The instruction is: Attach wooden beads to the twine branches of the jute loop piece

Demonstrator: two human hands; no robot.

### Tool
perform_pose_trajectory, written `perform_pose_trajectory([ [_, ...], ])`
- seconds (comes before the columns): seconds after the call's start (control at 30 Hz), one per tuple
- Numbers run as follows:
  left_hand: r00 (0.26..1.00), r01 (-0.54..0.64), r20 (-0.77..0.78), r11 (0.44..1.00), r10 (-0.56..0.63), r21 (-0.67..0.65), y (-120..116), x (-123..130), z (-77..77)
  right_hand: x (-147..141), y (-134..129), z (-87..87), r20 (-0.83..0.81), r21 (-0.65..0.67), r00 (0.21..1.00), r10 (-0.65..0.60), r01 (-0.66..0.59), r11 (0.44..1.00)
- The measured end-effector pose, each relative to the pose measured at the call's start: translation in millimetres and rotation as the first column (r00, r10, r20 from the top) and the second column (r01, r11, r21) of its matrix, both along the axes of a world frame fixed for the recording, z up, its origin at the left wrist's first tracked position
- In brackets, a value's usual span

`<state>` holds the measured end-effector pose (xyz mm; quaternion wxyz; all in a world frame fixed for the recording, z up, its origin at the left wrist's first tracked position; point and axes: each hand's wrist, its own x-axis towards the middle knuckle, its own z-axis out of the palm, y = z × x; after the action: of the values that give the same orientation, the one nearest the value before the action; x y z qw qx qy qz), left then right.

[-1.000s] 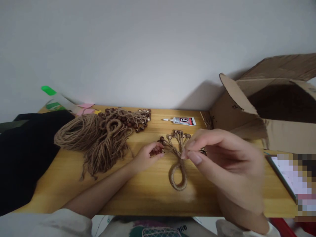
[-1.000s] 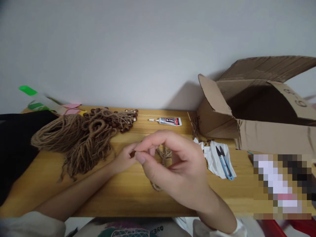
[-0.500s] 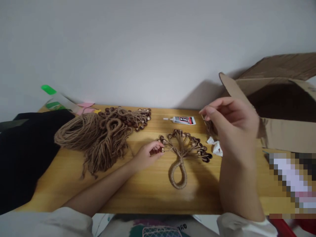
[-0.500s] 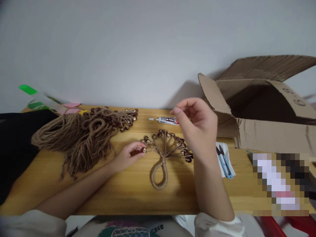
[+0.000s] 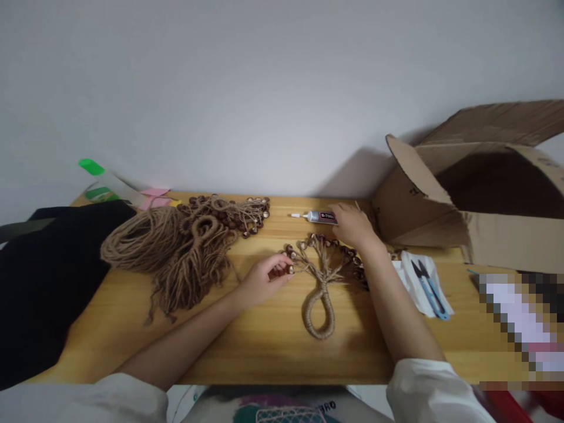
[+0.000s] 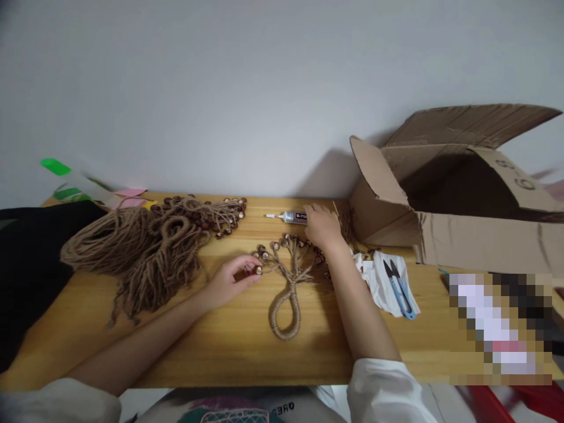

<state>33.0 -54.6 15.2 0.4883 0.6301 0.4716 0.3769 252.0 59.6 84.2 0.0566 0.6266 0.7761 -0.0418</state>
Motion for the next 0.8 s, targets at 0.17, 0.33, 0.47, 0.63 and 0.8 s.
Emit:
perform_pose_trajectory([
  [0.17, 1.000, 0.014, 0.012, 1.000, -0.014, 0.020, 0.2, -0.9, -2.7, -10.3, 1.1, -14.3, 0.020, 0.023, 0.997, 0.072, -0.072, 0.997],
  [0.33, 1.000, 0.001, -0.003, 1.000, -0.001, 0.024, 1.3, -0.7, -3.8, -15.1, 0.0, -16.8, 0.035, 0.059, 0.998, 0.059, -0.061, 0.996],
  [0.47, 1.000, 0.015, -0.016, 1.000, -0.015, 0.015, 1.1, 0.8, -5.2, -11.6, -1.6, -10.3, 0.012, 0.062, 0.999, 0.039, -0.040, 0.997],
  [0.63, 0.984, 0.039, -0.175, 0.992, -0.018, 0.117, -2.2, -1.3, 1.1, 10.4, -19.1, 0.3, -0.311, 0.072, 0.948, 0.063, -0.043, 0.997],
  [0.8, 0.905, 0.163, -0.424, 0.948, -0.034, 0.272, 6.1, -15.2, 16.5, 28.4, -62.9, 1.4, -0.905, -0.217, 0.410, -0.108, -0.228, 0.949],
])
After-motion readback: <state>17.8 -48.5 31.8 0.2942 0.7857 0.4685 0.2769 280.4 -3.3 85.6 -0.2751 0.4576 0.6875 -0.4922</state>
